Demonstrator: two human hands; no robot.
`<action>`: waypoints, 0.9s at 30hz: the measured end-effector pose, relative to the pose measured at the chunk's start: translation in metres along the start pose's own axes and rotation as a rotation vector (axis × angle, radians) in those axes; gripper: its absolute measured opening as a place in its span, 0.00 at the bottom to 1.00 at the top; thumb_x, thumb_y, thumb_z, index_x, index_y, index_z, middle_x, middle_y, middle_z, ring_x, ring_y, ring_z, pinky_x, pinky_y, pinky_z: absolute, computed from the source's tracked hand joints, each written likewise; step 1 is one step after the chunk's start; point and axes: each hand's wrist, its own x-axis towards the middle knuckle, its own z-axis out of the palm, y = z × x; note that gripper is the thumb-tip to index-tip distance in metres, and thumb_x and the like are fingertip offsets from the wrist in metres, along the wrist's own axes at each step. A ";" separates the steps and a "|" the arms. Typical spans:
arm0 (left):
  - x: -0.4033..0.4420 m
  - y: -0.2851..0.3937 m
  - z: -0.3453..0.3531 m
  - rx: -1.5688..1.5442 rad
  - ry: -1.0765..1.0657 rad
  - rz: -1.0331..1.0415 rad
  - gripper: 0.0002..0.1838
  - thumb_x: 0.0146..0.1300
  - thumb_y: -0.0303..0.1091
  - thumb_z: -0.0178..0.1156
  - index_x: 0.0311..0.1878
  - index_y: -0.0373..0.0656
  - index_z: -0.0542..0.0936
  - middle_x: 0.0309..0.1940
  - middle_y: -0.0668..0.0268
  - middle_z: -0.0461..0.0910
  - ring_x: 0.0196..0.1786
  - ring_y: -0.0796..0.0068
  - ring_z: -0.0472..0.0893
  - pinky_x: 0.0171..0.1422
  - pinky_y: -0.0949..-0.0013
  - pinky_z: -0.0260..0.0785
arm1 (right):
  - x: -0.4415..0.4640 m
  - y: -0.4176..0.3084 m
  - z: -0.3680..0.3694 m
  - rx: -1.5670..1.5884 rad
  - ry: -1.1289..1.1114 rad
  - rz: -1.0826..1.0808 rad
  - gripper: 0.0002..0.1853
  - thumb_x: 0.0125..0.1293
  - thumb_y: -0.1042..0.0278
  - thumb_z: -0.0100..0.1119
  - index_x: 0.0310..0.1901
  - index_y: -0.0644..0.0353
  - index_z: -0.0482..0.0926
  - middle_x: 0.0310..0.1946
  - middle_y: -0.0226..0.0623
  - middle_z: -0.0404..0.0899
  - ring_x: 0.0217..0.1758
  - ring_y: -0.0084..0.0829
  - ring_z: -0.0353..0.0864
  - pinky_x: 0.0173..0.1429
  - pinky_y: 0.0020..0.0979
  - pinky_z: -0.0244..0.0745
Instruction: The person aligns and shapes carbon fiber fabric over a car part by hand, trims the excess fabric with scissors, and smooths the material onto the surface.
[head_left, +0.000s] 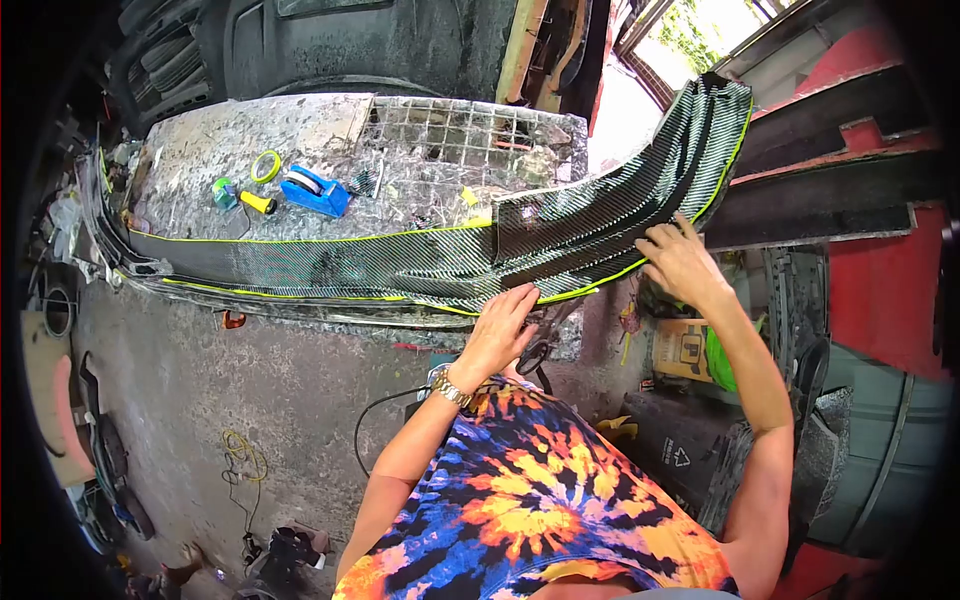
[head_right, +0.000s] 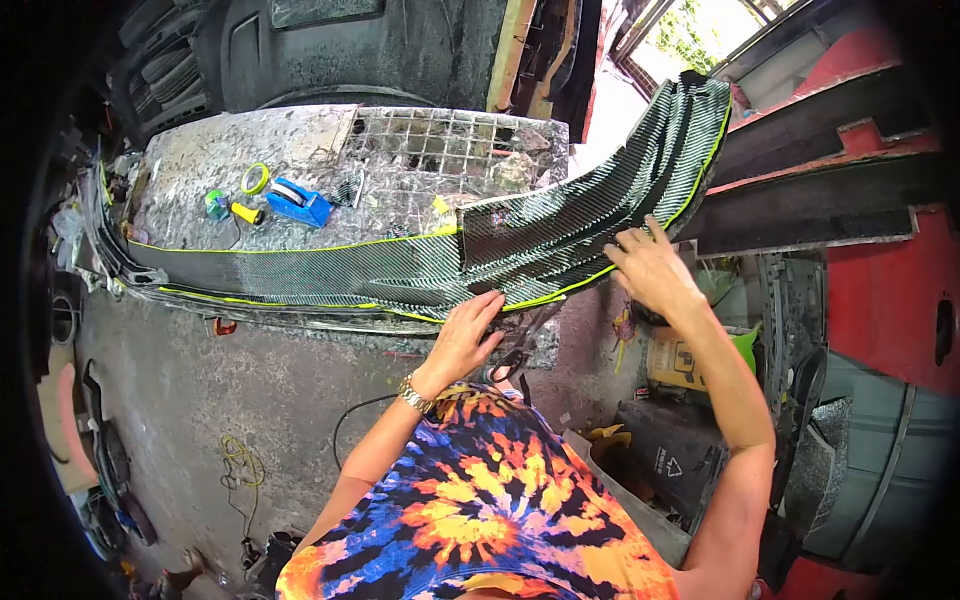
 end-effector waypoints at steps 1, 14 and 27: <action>0.000 0.000 0.000 0.002 -0.002 0.003 0.33 0.60 0.33 0.66 0.68 0.40 0.69 0.67 0.56 0.70 0.67 0.53 0.70 0.71 0.55 0.61 | 0.005 -0.012 -0.004 0.099 0.064 -0.053 0.22 0.63 0.63 0.62 0.59 0.57 0.77 0.53 0.40 0.77 0.63 0.40 0.73 0.77 0.50 0.56; 0.000 -0.004 -0.010 -0.082 -0.090 0.025 0.33 0.60 0.31 0.65 0.69 0.37 0.68 0.68 0.53 0.69 0.70 0.53 0.69 0.74 0.56 0.61 | 0.046 -0.113 0.044 0.641 0.295 -0.297 0.20 0.58 0.75 0.57 0.54 0.63 0.77 0.50 0.43 0.81 0.54 0.44 0.79 0.60 0.43 0.73; 0.033 -0.038 -0.012 0.067 0.179 -0.031 0.14 0.63 0.30 0.63 0.51 0.40 0.82 0.45 0.63 0.80 0.49 0.60 0.78 0.56 0.59 0.69 | 0.046 -0.113 0.044 0.656 0.323 -0.310 0.16 0.58 0.71 0.61 0.49 0.62 0.78 0.44 0.40 0.77 0.49 0.44 0.78 0.54 0.42 0.74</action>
